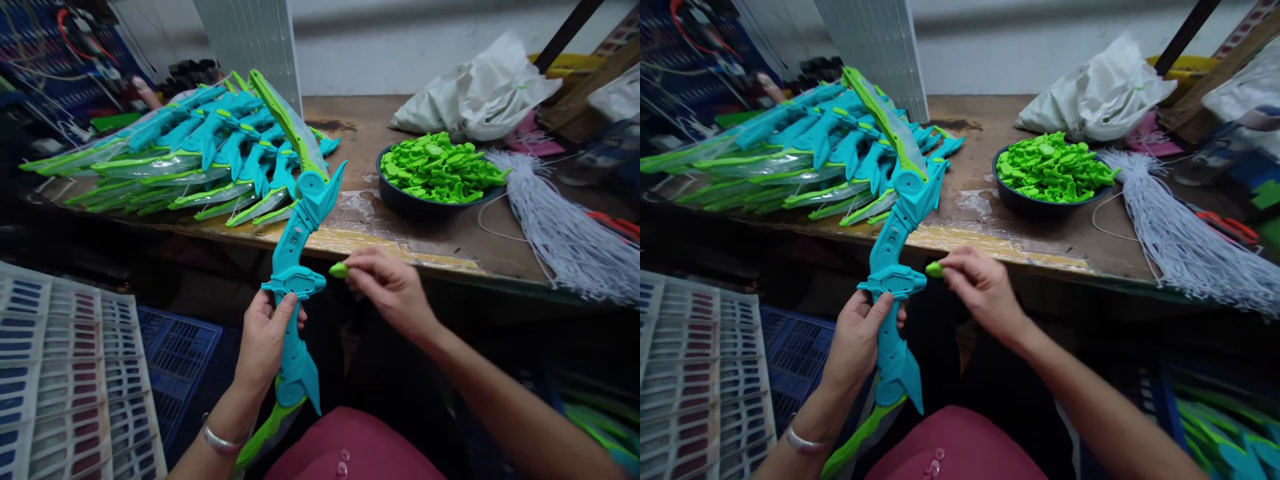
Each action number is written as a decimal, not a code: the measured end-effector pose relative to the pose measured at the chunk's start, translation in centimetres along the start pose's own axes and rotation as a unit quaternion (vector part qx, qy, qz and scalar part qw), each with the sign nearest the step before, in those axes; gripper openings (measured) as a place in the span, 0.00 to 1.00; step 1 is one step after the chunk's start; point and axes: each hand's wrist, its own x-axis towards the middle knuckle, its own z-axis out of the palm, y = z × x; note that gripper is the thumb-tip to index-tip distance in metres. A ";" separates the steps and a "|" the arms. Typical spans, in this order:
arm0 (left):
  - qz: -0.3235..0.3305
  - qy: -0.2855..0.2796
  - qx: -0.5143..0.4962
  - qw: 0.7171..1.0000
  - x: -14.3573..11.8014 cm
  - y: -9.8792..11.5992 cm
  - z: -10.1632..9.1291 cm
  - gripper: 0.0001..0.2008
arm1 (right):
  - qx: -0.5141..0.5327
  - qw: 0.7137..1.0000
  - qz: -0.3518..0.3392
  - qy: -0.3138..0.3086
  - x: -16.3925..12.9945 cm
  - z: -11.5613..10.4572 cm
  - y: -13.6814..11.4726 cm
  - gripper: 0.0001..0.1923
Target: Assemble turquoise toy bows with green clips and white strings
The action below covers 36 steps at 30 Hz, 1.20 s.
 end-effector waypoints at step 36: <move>0.031 -0.042 0.081 0.995 0.0 -2.0 0.5 0.13 | -0.170 0.976 -0.098 0.090 -3.6 6.0 0.7 0.15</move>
